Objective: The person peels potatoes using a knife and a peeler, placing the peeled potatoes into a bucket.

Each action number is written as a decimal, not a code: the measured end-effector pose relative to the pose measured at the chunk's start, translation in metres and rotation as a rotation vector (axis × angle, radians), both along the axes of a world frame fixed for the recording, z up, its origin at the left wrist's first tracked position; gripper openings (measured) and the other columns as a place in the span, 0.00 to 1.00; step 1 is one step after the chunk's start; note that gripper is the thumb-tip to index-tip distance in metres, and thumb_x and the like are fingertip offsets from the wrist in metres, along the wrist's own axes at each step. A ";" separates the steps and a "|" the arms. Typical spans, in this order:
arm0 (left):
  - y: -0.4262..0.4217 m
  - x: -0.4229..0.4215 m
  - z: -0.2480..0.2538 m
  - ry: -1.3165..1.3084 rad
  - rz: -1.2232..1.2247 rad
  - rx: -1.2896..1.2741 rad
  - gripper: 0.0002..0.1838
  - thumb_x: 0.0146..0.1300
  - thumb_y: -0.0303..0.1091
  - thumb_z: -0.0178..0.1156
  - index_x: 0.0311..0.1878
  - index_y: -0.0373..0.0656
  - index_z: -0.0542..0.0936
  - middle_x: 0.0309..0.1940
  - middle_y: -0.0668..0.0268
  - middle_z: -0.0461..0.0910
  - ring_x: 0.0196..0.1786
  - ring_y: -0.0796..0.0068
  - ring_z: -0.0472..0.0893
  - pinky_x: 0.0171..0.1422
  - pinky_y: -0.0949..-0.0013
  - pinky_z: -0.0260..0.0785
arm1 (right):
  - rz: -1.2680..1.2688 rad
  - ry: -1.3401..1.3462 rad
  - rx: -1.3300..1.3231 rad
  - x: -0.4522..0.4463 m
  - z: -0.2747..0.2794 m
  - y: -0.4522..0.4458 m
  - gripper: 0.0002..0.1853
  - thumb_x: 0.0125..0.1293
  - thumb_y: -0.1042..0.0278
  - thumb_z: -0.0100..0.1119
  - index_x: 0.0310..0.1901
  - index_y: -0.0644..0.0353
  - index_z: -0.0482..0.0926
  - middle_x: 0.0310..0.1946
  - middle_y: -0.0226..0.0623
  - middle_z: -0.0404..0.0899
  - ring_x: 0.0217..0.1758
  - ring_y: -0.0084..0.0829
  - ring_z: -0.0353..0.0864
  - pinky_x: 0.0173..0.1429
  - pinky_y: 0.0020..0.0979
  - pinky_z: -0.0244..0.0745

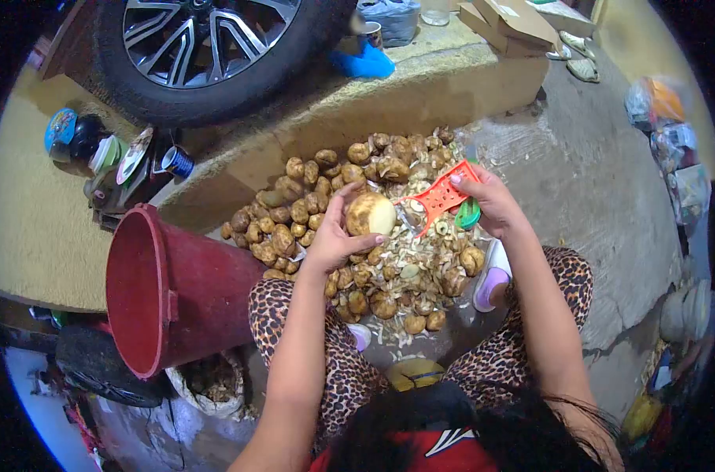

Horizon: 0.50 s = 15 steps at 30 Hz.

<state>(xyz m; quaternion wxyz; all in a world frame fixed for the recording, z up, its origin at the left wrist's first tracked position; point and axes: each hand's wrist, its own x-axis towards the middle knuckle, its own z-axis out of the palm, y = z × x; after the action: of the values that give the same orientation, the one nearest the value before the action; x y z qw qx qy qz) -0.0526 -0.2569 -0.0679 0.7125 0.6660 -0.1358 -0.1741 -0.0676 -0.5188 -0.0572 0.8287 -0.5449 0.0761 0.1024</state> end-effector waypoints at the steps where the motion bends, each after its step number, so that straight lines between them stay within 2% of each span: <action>1: 0.000 0.000 0.000 -0.060 0.040 -0.010 0.42 0.38 0.23 0.70 0.60 0.41 0.61 0.49 0.65 0.70 0.51 0.74 0.73 0.55 0.69 0.68 | -0.006 0.016 0.029 0.001 0.002 0.001 0.10 0.60 0.70 0.57 0.42 0.61 0.71 0.35 0.33 0.78 0.38 0.24 0.79 0.43 0.27 0.76; 5: 0.010 0.004 -0.001 -0.113 0.071 0.085 0.40 0.37 0.21 0.69 0.58 0.40 0.62 0.49 0.62 0.71 0.51 0.72 0.73 0.57 0.68 0.66 | -0.051 0.017 0.141 0.003 0.008 0.010 0.11 0.59 0.71 0.57 0.43 0.61 0.72 0.37 0.34 0.78 0.39 0.26 0.79 0.45 0.28 0.75; 6: 0.009 0.006 -0.019 0.006 0.065 -0.105 0.39 0.38 0.21 0.67 0.59 0.40 0.63 0.50 0.62 0.70 0.51 0.72 0.73 0.57 0.68 0.67 | -0.058 0.022 0.187 0.004 0.004 0.011 0.11 0.59 0.70 0.57 0.43 0.61 0.72 0.38 0.35 0.78 0.40 0.27 0.79 0.45 0.28 0.75; 9: 0.005 0.003 -0.016 0.141 0.040 -0.302 0.38 0.41 0.22 0.64 0.60 0.40 0.63 0.52 0.61 0.71 0.52 0.71 0.74 0.57 0.68 0.67 | -0.064 0.088 0.346 0.017 0.007 0.011 0.11 0.61 0.68 0.55 0.44 0.60 0.71 0.39 0.35 0.78 0.40 0.29 0.79 0.47 0.31 0.76; 10: 0.001 0.001 -0.013 0.279 0.037 -0.459 0.38 0.44 0.22 0.61 0.62 0.41 0.61 0.53 0.59 0.70 0.53 0.68 0.74 0.57 0.67 0.67 | -0.071 0.146 0.400 0.022 0.008 0.009 0.11 0.62 0.67 0.55 0.45 0.60 0.71 0.39 0.35 0.78 0.40 0.29 0.79 0.47 0.31 0.76; 11: -0.002 0.001 -0.013 0.378 0.007 -0.588 0.35 0.47 0.22 0.58 0.62 0.41 0.61 0.52 0.57 0.71 0.51 0.66 0.75 0.53 0.68 0.70 | -0.080 0.207 0.455 0.026 0.011 0.007 0.11 0.63 0.67 0.54 0.45 0.60 0.71 0.39 0.35 0.78 0.40 0.29 0.79 0.47 0.31 0.76; 12: -0.003 -0.003 -0.007 0.484 -0.048 -0.645 0.33 0.50 0.24 0.57 0.62 0.41 0.61 0.51 0.57 0.71 0.48 0.66 0.76 0.50 0.68 0.72 | -0.040 0.203 0.562 0.029 0.014 0.008 0.11 0.63 0.65 0.53 0.46 0.59 0.71 0.40 0.35 0.78 0.41 0.29 0.79 0.46 0.30 0.77; 13: -0.004 -0.007 0.000 0.593 -0.101 -0.699 0.30 0.53 0.25 0.57 0.61 0.42 0.61 0.49 0.58 0.72 0.46 0.65 0.78 0.47 0.69 0.73 | -0.045 0.205 0.529 0.034 0.014 0.008 0.12 0.63 0.65 0.54 0.46 0.59 0.71 0.40 0.35 0.78 0.41 0.28 0.79 0.46 0.30 0.77; 15: -0.006 -0.008 -0.007 0.541 -0.035 -0.629 0.29 0.52 0.25 0.59 0.59 0.42 0.62 0.46 0.60 0.73 0.43 0.68 0.78 0.45 0.71 0.74 | -0.056 0.217 0.468 0.042 0.010 0.012 0.12 0.62 0.66 0.55 0.46 0.59 0.71 0.41 0.35 0.78 0.42 0.28 0.79 0.47 0.30 0.77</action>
<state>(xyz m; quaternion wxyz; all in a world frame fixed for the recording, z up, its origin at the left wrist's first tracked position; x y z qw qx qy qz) -0.0606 -0.2632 -0.0748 0.8881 0.3438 -0.0015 -0.3052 -0.0257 -0.5068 -0.0470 0.9218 -0.3219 0.1537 0.1522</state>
